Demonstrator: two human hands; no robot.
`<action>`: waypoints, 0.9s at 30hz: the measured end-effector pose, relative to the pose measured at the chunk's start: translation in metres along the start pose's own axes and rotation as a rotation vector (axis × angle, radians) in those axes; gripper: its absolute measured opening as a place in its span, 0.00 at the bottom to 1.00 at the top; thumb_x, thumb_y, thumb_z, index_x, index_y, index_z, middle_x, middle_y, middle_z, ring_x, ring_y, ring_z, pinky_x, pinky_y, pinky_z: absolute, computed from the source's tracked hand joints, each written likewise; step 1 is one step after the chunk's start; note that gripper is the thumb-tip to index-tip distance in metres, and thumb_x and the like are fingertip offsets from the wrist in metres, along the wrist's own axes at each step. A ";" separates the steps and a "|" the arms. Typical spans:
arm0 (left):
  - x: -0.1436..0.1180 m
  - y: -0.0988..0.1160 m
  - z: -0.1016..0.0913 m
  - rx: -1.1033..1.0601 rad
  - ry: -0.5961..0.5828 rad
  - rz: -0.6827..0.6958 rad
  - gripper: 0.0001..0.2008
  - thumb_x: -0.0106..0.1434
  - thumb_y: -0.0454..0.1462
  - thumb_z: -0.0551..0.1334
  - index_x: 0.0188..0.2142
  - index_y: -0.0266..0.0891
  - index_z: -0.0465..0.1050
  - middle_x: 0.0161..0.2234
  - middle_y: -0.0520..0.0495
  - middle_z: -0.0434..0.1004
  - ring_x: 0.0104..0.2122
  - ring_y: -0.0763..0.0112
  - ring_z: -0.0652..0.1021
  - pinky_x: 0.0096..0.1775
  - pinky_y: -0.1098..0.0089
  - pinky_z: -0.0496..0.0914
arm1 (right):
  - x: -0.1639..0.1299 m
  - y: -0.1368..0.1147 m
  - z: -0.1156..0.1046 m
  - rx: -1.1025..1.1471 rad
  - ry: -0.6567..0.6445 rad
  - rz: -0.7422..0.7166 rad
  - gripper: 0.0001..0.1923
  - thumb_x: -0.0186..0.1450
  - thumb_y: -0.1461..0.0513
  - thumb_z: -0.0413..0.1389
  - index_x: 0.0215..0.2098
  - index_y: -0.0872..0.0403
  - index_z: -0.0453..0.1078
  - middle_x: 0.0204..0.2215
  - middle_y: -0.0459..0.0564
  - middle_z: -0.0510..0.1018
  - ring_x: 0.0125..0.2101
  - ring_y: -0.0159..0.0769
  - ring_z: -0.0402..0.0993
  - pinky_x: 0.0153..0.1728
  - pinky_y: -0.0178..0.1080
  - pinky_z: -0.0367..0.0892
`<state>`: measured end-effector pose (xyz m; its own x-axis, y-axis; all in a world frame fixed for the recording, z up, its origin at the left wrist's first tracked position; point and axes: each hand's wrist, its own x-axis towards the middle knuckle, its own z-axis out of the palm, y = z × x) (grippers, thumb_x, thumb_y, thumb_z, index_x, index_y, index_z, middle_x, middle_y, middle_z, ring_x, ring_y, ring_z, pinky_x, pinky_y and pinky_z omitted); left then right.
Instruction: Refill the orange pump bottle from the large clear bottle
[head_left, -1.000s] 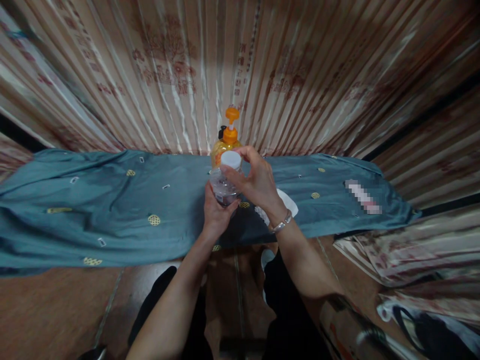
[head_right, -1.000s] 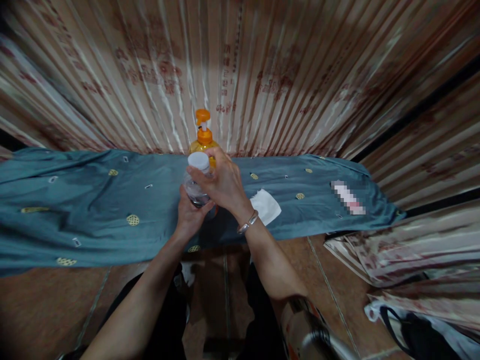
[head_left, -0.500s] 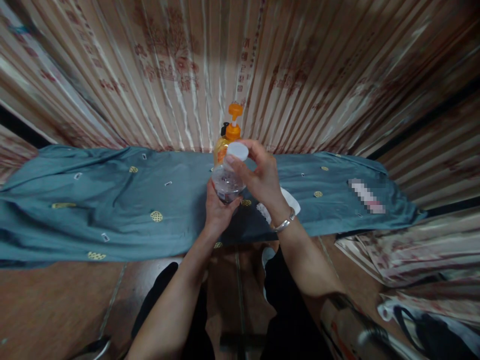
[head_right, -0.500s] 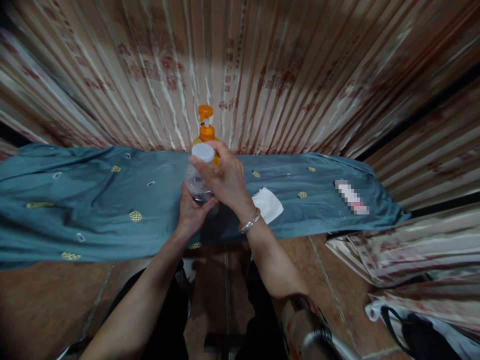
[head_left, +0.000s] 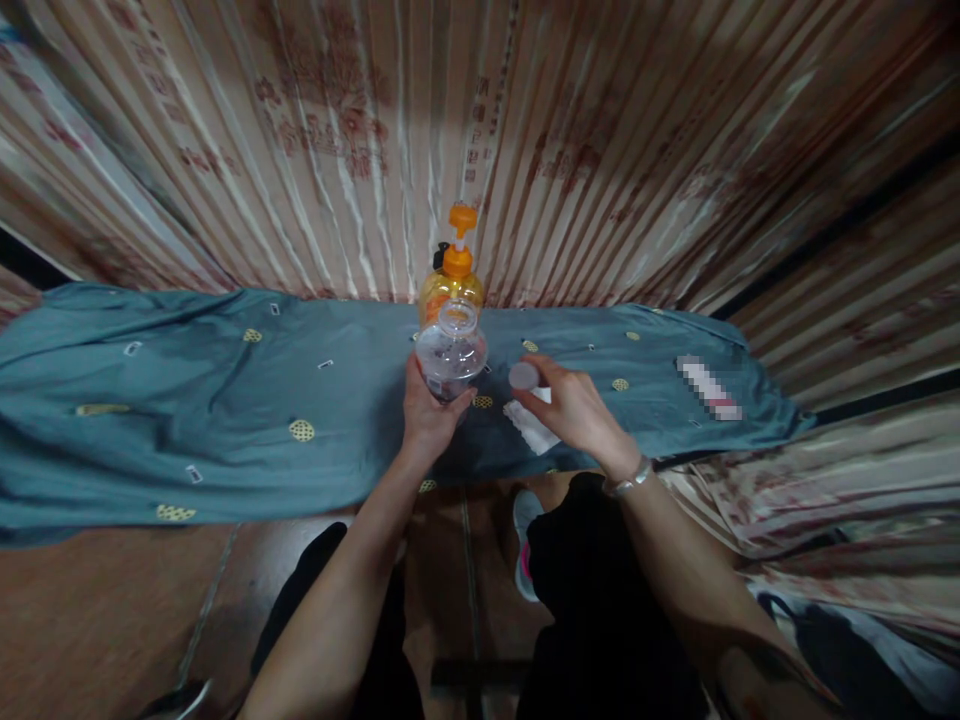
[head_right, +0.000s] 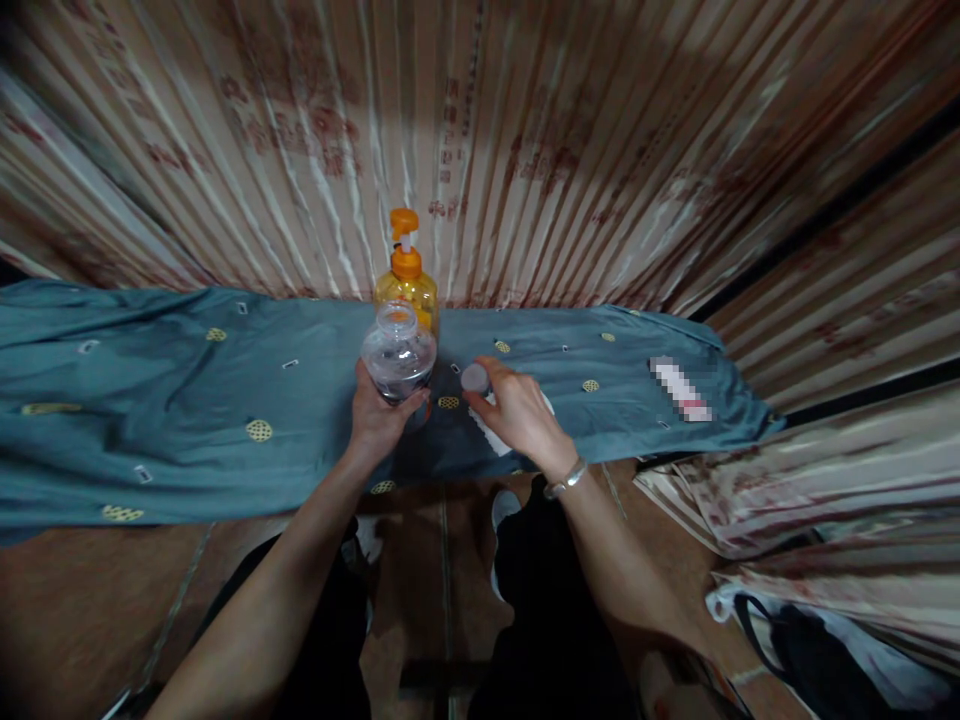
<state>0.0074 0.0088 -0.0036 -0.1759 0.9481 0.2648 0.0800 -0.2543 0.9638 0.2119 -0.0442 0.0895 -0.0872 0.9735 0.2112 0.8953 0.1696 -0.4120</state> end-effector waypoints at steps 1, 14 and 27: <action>0.001 -0.001 0.000 0.003 0.002 -0.002 0.45 0.46 0.39 0.79 0.62 0.43 0.64 0.59 0.39 0.80 0.58 0.51 0.82 0.63 0.52 0.74 | -0.011 0.004 0.003 -0.045 -0.063 0.019 0.24 0.71 0.59 0.63 0.63 0.57 0.75 0.41 0.55 0.88 0.40 0.46 0.87 0.43 0.40 0.75; 0.004 -0.002 -0.003 0.024 0.014 -0.036 0.46 0.44 0.40 0.80 0.61 0.43 0.64 0.57 0.39 0.81 0.55 0.50 0.82 0.61 0.51 0.74 | -0.051 0.130 0.004 -0.697 -0.291 0.383 0.28 0.71 0.75 0.48 0.68 0.66 0.69 0.55 0.76 0.83 0.45 0.53 0.90 0.46 0.46 0.81; -0.002 0.003 -0.003 0.002 0.017 -0.015 0.41 0.46 0.37 0.78 0.59 0.44 0.67 0.56 0.41 0.81 0.56 0.51 0.82 0.60 0.52 0.75 | -0.068 0.140 0.022 -0.798 -0.286 0.223 0.31 0.71 0.74 0.49 0.70 0.59 0.69 0.64 0.72 0.78 0.57 0.53 0.84 0.52 0.46 0.83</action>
<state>0.0050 0.0057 -0.0011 -0.1934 0.9486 0.2504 0.0789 -0.2393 0.9677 0.3333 -0.0837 -0.0024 0.1156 0.9904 -0.0752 0.9338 -0.0826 0.3482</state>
